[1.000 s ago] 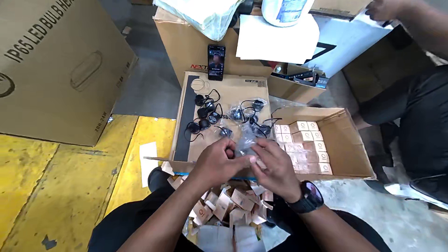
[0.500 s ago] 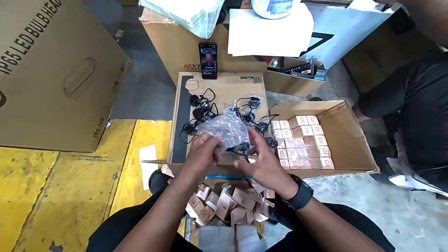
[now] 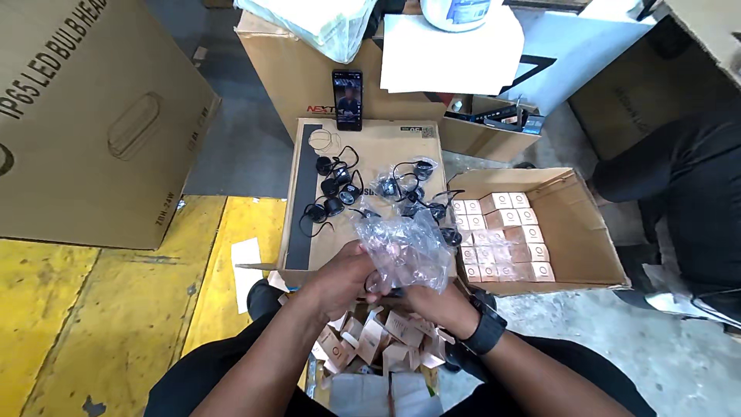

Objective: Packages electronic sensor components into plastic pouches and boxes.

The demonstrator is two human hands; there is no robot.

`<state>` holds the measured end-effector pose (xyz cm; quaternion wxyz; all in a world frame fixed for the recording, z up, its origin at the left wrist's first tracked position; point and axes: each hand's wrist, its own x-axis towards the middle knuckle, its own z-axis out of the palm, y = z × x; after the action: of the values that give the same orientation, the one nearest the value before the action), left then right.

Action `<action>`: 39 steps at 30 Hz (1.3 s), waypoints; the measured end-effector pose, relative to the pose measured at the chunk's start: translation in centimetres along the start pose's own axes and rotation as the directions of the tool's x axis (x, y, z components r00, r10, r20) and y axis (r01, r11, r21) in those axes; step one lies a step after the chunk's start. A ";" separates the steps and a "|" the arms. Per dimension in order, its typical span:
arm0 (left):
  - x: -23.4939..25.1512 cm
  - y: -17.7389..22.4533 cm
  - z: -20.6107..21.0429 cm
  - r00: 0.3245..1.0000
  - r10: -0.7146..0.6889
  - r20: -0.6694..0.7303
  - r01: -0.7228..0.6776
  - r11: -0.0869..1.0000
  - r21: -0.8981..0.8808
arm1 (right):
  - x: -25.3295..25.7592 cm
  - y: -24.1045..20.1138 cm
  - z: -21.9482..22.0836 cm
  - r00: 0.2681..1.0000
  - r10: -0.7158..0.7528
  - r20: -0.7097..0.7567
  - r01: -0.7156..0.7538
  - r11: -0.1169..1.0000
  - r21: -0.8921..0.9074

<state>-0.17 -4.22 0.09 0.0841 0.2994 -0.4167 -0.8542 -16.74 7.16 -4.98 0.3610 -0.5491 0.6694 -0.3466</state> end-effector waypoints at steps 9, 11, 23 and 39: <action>0.2 2.0 -3.0 0.633 0.599 -0.490 -0.361 0.789 0.498 | 2.7 -0.1 -2.5 0.923 0.383 -0.014 -0.223 0.567 0.793; 0.5 1.6 -2.8 0.616 0.634 -0.467 -0.254 0.721 0.644 | 2.5 0.0 -2.5 0.950 0.313 -0.013 -0.168 0.544 0.822; 1.5 -1.5 -0.5 0.886 0.432 -0.168 -0.169 0.639 0.750 | 1.4 -0.4 -2.2 0.996 0.000 0.090 -0.042 0.887 0.460; 1.3 -0.9 -1.4 0.838 0.512 -0.189 -0.148 0.547 0.824 | 1.9 -0.7 -3.8 0.939 0.279 0.203 -0.340 0.845 0.412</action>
<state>-0.34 -5.12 -1.83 0.1937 0.3906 -0.7679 -0.4693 -20.00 5.40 -2.69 0.5716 -0.3597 0.6271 -0.3881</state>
